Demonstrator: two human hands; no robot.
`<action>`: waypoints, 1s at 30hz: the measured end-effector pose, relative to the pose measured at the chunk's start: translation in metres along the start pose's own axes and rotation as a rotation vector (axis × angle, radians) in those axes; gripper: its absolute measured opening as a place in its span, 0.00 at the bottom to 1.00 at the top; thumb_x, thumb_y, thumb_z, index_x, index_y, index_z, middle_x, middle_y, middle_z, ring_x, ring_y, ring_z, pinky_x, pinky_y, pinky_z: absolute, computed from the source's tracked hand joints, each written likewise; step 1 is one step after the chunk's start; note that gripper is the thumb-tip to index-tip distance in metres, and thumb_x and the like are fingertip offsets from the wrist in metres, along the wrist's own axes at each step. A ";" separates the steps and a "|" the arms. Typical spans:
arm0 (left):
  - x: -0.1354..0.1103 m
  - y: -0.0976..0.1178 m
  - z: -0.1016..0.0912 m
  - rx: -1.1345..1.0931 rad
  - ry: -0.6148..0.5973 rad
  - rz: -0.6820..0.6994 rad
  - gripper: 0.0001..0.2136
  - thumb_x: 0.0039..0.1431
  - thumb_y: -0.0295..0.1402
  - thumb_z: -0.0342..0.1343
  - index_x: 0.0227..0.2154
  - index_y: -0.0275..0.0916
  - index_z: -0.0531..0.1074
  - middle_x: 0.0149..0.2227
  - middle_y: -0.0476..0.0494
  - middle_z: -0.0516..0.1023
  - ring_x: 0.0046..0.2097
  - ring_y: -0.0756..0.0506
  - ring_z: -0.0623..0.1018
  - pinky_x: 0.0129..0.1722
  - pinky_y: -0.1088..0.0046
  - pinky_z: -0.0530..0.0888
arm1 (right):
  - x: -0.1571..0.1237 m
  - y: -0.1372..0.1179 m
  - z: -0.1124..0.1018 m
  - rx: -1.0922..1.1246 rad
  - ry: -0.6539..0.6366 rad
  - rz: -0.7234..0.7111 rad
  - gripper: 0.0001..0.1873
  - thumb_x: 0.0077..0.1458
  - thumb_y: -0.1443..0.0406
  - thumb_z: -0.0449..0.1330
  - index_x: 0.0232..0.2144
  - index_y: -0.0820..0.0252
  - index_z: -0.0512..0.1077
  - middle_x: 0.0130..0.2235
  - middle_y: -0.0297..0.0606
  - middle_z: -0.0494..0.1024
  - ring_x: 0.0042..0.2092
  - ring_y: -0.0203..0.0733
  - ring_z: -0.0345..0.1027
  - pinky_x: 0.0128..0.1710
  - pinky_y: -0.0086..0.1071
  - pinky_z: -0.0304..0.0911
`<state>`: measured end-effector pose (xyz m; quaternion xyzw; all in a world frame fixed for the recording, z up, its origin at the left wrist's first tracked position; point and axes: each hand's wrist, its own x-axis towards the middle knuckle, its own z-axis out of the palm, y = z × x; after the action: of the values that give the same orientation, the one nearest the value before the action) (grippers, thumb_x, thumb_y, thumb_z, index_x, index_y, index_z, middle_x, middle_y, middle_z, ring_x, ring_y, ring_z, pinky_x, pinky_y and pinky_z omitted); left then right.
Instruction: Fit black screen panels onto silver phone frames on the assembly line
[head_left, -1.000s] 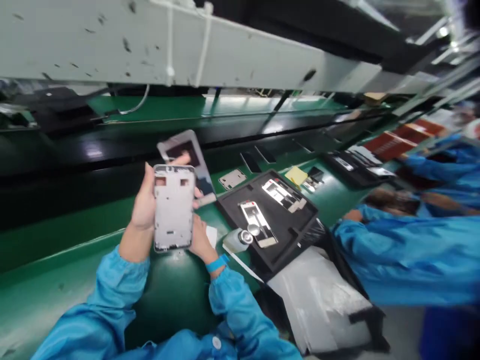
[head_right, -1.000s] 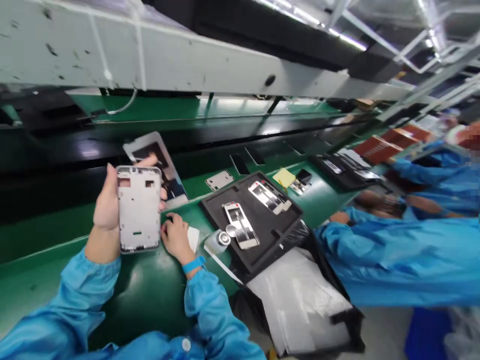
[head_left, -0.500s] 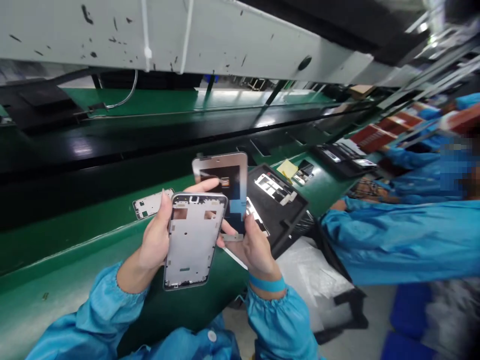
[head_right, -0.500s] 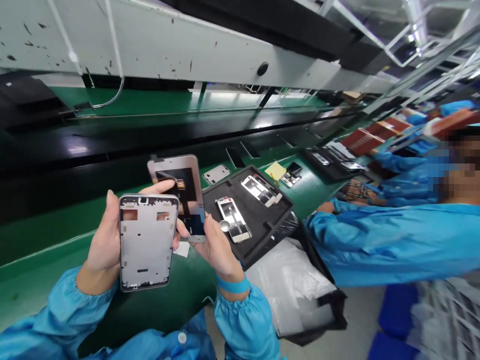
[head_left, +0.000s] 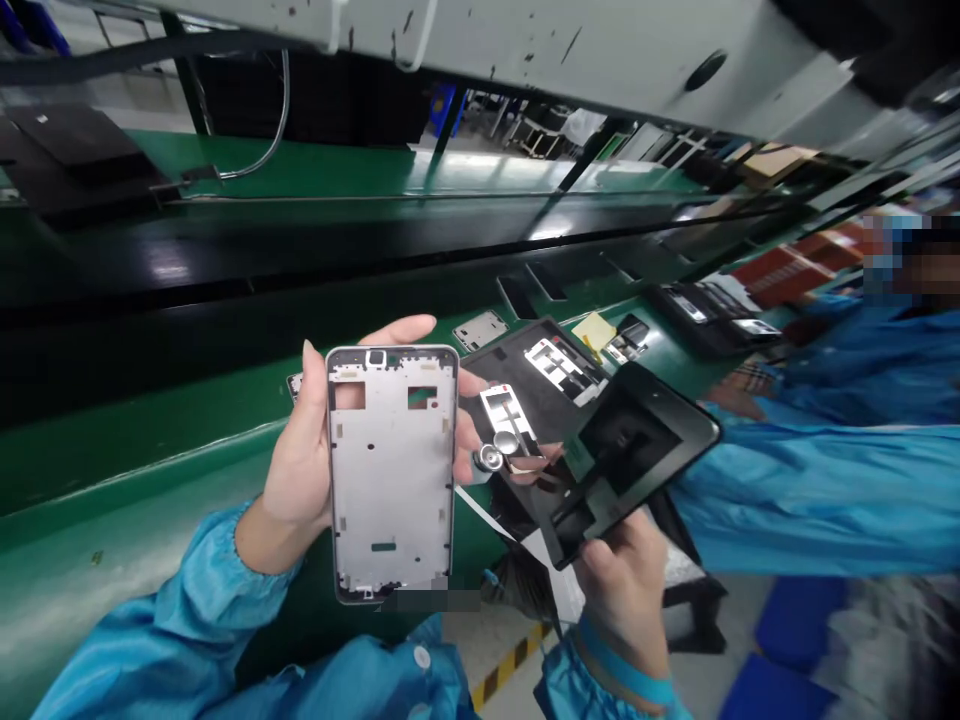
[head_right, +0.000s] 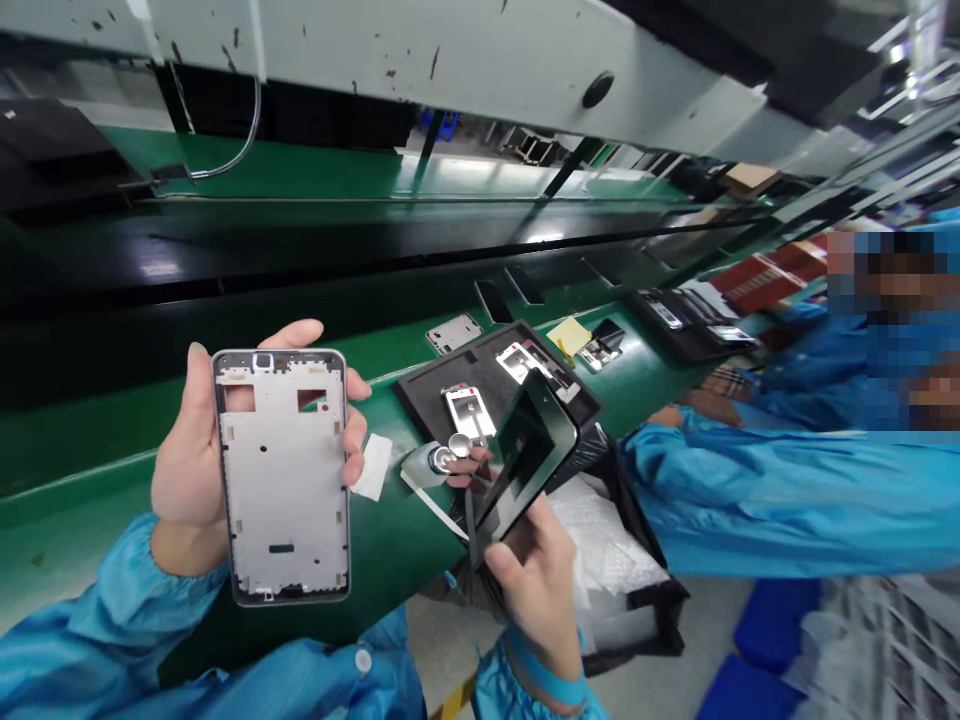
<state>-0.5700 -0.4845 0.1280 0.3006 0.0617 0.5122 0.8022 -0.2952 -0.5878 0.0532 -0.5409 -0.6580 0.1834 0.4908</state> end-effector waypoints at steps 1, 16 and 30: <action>0.003 -0.001 -0.001 0.027 0.033 0.032 0.31 0.74 0.61 0.45 0.63 0.45 0.74 0.50 0.37 0.85 0.39 0.39 0.86 0.38 0.58 0.86 | 0.005 -0.011 -0.001 -0.037 -0.012 -0.055 0.34 0.70 0.42 0.59 0.68 0.53 0.73 0.56 0.54 0.83 0.54 0.64 0.82 0.51 0.58 0.80; 0.021 0.010 -0.014 0.112 0.259 0.194 0.31 0.76 0.60 0.43 0.69 0.45 0.68 0.50 0.40 0.86 0.55 0.34 0.86 0.49 0.54 0.86 | 0.036 -0.065 0.012 -0.226 -0.402 -0.259 0.36 0.69 0.50 0.66 0.74 0.40 0.65 0.61 0.49 0.76 0.58 0.56 0.78 0.54 0.49 0.81; 0.008 0.012 -0.019 0.171 0.054 0.258 0.26 0.67 0.57 0.63 0.57 0.45 0.74 0.56 0.38 0.84 0.53 0.36 0.86 0.56 0.50 0.83 | 0.041 -0.065 0.032 -0.184 -0.370 -0.355 0.35 0.70 0.51 0.64 0.75 0.41 0.64 0.59 0.49 0.76 0.55 0.54 0.80 0.52 0.44 0.82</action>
<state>-0.5833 -0.4665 0.1206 0.3591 0.0875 0.6119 0.6993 -0.3543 -0.5647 0.1069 -0.4167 -0.8349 0.1296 0.3354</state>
